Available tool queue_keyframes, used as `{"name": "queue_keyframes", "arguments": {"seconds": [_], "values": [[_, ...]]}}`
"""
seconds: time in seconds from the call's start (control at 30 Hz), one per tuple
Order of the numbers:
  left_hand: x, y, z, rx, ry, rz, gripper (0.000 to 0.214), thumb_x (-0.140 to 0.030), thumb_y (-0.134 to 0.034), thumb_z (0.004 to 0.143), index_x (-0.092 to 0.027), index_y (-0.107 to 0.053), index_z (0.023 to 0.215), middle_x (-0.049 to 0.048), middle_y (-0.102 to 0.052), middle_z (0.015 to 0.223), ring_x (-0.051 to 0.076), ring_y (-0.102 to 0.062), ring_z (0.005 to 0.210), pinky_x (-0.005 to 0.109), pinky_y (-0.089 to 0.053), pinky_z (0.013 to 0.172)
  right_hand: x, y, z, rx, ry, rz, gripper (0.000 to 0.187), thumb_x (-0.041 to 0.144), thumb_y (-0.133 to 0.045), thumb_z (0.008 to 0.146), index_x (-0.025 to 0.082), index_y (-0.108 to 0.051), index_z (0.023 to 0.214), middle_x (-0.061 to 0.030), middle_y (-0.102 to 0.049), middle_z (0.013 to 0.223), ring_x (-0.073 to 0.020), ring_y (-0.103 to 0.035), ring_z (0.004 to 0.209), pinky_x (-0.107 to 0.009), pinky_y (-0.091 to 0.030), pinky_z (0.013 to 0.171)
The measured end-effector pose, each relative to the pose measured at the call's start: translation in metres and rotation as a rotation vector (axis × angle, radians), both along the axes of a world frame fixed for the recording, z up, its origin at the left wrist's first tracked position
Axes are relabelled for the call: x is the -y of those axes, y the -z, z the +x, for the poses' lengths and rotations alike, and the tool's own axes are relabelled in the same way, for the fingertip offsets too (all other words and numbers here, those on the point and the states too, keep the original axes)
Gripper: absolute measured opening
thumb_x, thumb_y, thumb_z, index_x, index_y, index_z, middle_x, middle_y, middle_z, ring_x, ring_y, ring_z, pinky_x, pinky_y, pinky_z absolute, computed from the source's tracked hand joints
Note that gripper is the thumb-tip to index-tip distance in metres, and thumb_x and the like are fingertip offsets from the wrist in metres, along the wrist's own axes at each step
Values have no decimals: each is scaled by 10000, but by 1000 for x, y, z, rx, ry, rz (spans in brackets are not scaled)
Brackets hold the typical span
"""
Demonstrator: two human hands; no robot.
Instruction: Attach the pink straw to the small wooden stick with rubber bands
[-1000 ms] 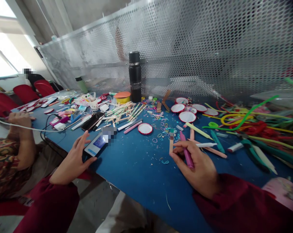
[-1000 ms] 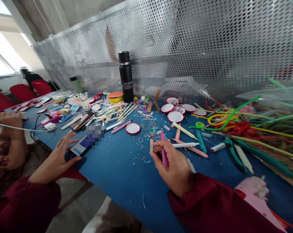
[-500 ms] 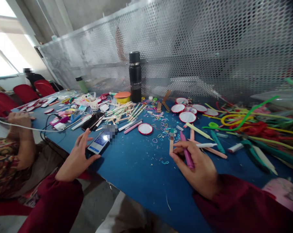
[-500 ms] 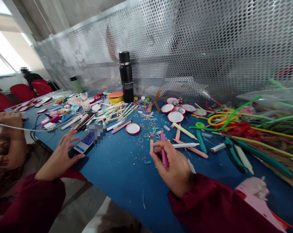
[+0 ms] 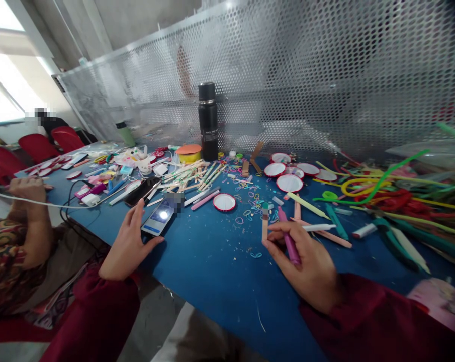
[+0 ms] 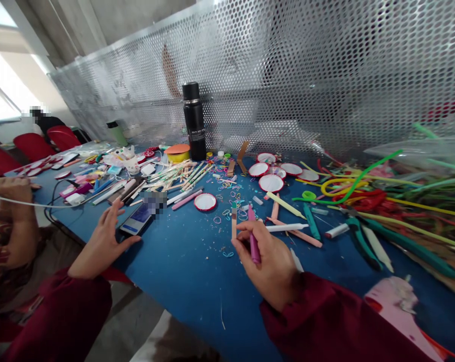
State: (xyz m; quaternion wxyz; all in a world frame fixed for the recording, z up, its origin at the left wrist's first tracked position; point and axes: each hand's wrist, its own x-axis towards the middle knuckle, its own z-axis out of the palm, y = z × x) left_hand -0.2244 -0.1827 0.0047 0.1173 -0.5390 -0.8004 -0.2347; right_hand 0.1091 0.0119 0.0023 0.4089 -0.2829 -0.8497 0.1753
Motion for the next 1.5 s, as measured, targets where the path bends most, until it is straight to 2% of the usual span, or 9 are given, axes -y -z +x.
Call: {"name": "queue_keyframes", "arguments": {"seconds": [0.1,0.17,0.33,0.5,0.63,0.73,0.87,1.23,1.5], "values": [[-5,-10,24,-64,23,76,1025,-557,-661,777,-213,-88,1555,164,-391,1494,351,-358,1377,554,-364,1100,0,0,1,6,2,-5,182,341,-600,869,244,-563,1018,12,-704,784,-147,-696,707,-242,-543,656],[-13,-19,50,-22,111,91,832,-494,-622,836,-235,-228,1521,125,-450,1462,301,-403,1352,502,-372,1112,-1,-1,1,11,3,-10,185,348,-599,870,244,-563,1018,10,-705,788,-147,-697,710,-240,-543,652],[-45,-38,118,140,504,-97,476,-417,-543,903,-279,-510,1358,58,-577,1345,231,-531,1223,416,-441,1058,-1,-2,2,25,9,-24,196,356,-595,872,243,-562,1029,9,-707,806,-145,-702,726,-235,-545,665],[-86,-41,152,520,620,-150,580,-296,-523,902,-191,-382,1454,113,-577,1319,191,-644,965,377,-543,900,0,-1,4,46,38,-58,207,373,-606,868,260,-555,1035,21,-710,819,-141,-704,719,-220,-540,636],[-112,-36,162,810,690,-126,458,-316,-466,930,-200,-509,1371,117,-615,1233,189,-647,930,310,-574,748,-2,0,5,50,26,-92,196,372,-591,876,267,-549,1036,10,-716,857,-143,-710,739,-213,-541,634],[-127,-27,167,1017,761,-188,399,-346,-431,941,-228,-614,1275,99,-634,1091,162,-646,793,240,-546,554,-4,1,5,61,51,-96,191,382,-581,875,265,-556,1024,-4,-717,868,-152,-711,733,-219,-539,609],[-139,-12,169,1321,713,-146,348,-385,-536,886,-180,-709,1108,64,-626,912,120,-607,684,178,-497,469,-4,1,4,67,84,-120,210,402,-595,861,263,-554,1014,-5,-719,842,-165,-718,731,-227,-545,597],[-143,-1,170,1368,710,-36,345,-440,-633,820,-147,-747,962,58,-619,851,96,-591,632,183,-495,486,-2,3,4,20,100,-79,248,488,-590,838,273,-548,955,-27,-695,854,-222,-707,748,-324,-563,601],[-143,3,167,1231,692,25,321,-422,-619,832,-141,-744,925,35,-620,769,80,-545,586,188,-434,497,-4,7,3,34,94,-42,261,471,-602,835,265,-549,987,-22,-695,875,-215,-709,769,-319,-553,633]]}}
